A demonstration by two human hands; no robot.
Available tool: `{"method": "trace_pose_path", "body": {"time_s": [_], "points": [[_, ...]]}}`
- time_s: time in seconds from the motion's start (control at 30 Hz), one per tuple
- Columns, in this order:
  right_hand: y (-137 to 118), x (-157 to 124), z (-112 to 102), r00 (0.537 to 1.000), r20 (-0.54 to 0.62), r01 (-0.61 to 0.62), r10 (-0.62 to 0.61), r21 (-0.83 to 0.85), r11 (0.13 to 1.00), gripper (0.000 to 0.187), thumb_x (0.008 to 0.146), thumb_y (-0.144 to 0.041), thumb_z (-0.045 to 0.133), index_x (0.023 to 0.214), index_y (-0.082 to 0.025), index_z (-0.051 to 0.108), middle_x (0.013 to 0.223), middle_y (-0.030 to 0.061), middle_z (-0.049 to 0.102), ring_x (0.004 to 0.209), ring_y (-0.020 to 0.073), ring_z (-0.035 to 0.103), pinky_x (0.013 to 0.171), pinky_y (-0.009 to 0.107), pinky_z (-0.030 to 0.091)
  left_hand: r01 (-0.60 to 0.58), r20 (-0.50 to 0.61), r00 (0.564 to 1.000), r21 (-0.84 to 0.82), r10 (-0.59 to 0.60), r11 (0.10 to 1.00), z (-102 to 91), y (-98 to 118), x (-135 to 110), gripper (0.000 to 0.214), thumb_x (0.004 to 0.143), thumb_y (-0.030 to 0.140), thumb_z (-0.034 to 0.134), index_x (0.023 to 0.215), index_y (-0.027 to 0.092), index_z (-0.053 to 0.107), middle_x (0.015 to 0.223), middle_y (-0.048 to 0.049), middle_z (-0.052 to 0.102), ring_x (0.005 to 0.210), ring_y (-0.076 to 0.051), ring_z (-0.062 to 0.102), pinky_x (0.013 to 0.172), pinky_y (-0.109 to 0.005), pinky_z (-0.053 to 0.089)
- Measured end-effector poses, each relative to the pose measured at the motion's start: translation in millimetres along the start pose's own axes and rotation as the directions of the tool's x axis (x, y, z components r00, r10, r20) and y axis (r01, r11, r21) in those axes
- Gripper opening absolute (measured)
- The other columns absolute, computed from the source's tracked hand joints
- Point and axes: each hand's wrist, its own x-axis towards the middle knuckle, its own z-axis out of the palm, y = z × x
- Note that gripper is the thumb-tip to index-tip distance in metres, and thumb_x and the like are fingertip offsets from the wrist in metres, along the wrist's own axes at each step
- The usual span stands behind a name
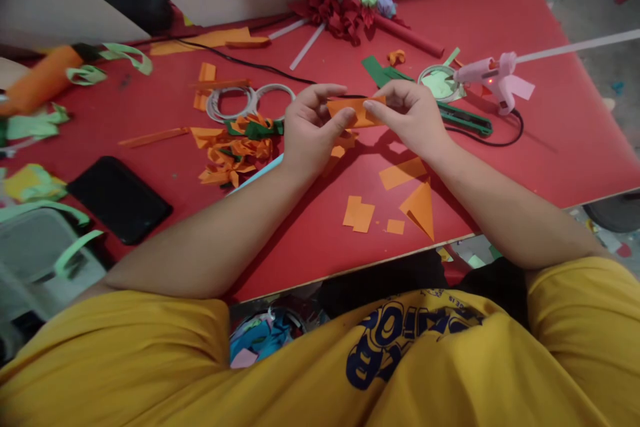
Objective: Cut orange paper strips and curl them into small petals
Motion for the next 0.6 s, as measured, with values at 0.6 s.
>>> {"method": "trace_pose_path", "body": {"time_s": [0.6], "points": [[-15,-5,2,0.998,-0.039,-0.049,0.049,-0.018,0.999,0.039,0.092,-0.048,0.103,0.086,-0.028,0.071,0.081,0.0015,0.073,0.088,0.0241,0.077,0.075,0.037,0.069,0.002,-0.07,0.998,0.025,0.0,1.0,3.3,17,1,0.062,0.096,0.082,0.094,0.122,0.028,0.079,0.092,-0.0014,0.074,0.095,-0.022,0.084,0.079,-0.034,0.074]]}}
